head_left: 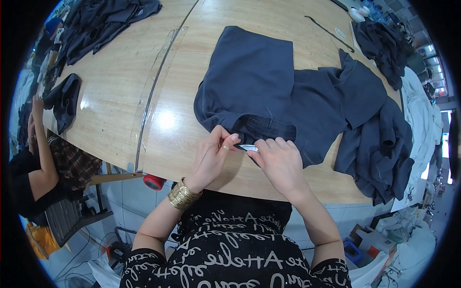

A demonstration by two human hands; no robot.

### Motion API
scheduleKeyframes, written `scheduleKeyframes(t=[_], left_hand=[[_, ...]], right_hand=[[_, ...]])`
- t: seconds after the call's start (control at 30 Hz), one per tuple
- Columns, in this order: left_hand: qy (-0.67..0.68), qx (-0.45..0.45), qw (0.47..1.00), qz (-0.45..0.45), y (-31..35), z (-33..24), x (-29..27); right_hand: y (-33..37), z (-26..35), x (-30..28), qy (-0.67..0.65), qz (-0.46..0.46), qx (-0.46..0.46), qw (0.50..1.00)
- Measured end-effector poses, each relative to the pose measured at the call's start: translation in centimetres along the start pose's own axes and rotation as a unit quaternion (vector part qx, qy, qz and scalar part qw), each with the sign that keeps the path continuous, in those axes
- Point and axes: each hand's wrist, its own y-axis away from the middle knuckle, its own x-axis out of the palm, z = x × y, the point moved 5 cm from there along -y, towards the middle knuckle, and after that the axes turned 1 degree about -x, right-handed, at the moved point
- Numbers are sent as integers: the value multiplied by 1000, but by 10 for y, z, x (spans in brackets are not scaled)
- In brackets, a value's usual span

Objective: Trimming loose threads from manufactured garments using hand snips.

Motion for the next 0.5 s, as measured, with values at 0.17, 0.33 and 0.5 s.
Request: scheduleKeyframes(t=[0.17,0.33,0.5], left_hand=[[111,-47,992,28,21,-13,-41],[-312,-206,884,280,81,-9,-139],[-443,-230,821,276,100,-3,-152]], right_hand=[[3,-19,-22,-153,-51,29,987],[31,-67,-52,-185,-5,242,952],[42,-75,-51,-238,-36,276,930]])
